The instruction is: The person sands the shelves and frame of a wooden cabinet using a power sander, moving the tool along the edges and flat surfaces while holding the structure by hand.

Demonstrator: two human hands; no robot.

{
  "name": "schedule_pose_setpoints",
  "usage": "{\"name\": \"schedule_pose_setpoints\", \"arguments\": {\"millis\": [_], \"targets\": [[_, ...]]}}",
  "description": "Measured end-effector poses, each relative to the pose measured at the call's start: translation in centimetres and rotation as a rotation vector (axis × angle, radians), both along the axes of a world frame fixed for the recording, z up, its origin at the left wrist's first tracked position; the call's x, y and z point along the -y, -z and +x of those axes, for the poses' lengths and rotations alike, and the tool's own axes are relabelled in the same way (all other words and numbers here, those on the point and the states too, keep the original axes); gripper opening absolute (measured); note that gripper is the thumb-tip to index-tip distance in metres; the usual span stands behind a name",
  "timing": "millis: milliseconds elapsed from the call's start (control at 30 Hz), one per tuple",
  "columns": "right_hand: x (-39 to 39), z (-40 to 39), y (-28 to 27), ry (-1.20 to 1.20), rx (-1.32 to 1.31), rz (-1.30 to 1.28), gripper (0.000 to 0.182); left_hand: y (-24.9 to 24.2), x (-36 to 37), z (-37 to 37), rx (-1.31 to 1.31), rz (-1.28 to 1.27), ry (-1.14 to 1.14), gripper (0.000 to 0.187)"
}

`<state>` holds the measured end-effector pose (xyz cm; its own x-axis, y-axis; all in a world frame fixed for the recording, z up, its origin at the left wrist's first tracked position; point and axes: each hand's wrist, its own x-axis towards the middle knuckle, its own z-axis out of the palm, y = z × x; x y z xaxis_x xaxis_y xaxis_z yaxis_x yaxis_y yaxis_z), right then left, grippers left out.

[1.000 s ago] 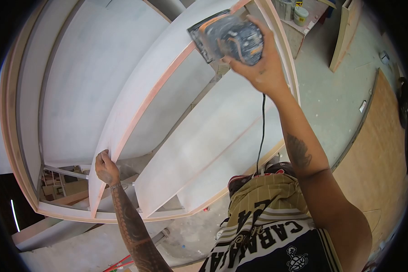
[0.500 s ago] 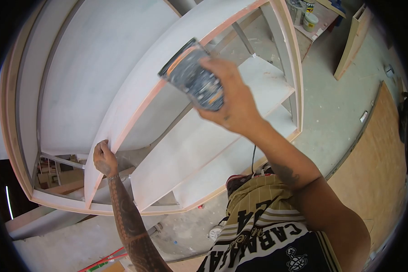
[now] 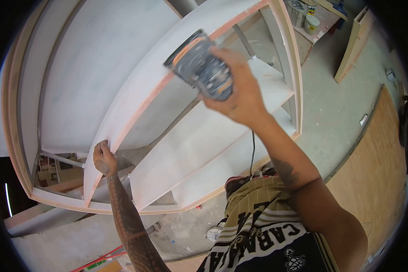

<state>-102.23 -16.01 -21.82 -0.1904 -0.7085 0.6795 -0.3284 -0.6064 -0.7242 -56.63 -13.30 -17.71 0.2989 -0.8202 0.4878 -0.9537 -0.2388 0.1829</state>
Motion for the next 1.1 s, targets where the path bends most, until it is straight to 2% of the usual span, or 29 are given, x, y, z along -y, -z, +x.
{"name": "schedule_pose_setpoints", "arguments": {"millis": [100, 233, 333, 467, 567, 633, 700, 767, 900, 1000, 1100], "targets": [[1.9, -3.0, 0.3, 0.065, 0.081, 0.003, 0.087, 0.2, 0.1, 0.3, 0.008, -0.008, -0.001, 0.038], [3.4, -6.8, -0.5, 0.182, 0.027, -0.043, 0.088, 0.1, 0.1, 0.3, 0.007, -0.006, -0.003, 0.039], [4.0, -8.0, -0.8, 0.161, 0.26, 0.096, 0.085, 0.1, 0.1, 0.1, 0.015, -0.022, 0.013, 0.04], [3.4, -6.7, -0.2, 0.115, 0.301, 0.138, 0.086, 0.3, 0.2, 0.5, 0.019, -0.04, 0.019, 0.04], [2.6, -4.1, 0.4, 0.118, 0.23, 0.012, 0.086, 0.4, 0.2, 0.6, 0.007, -0.032, 0.03, 0.039], [1.9, -2.8, 0.3, 0.122, 0.064, -0.016, 0.085, 0.4, 0.2, 0.6, 0.023, -0.03, 0.014, 0.038], [1.6, -2.5, -0.1, 0.072, 0.09, 0.031, 0.087, 0.4, 0.1, 0.6, 0.037, -0.034, 0.018, 0.038], [2.3, -3.4, 0.6, 0.155, 0.11, -0.012, 0.089, 0.4, 0.0, 0.6, 0.051, -0.03, 0.016, 0.038], [3.3, -5.7, 0.5, 0.17, 0.174, 0.04, 0.093, 0.3, 0.2, 0.3, 0.037, -0.027, 0.032, 0.038], [2.4, -4.3, -0.2, 0.157, 0.253, 0.125, 0.094, 0.3, 0.2, 0.2, 0.027, -0.028, 0.008, 0.039], [1.6, -1.6, 0.9, 0.094, 0.285, 0.018, 0.09, 0.3, 0.1, 0.1, 0.02, -0.03, -0.003, 0.04]]}}
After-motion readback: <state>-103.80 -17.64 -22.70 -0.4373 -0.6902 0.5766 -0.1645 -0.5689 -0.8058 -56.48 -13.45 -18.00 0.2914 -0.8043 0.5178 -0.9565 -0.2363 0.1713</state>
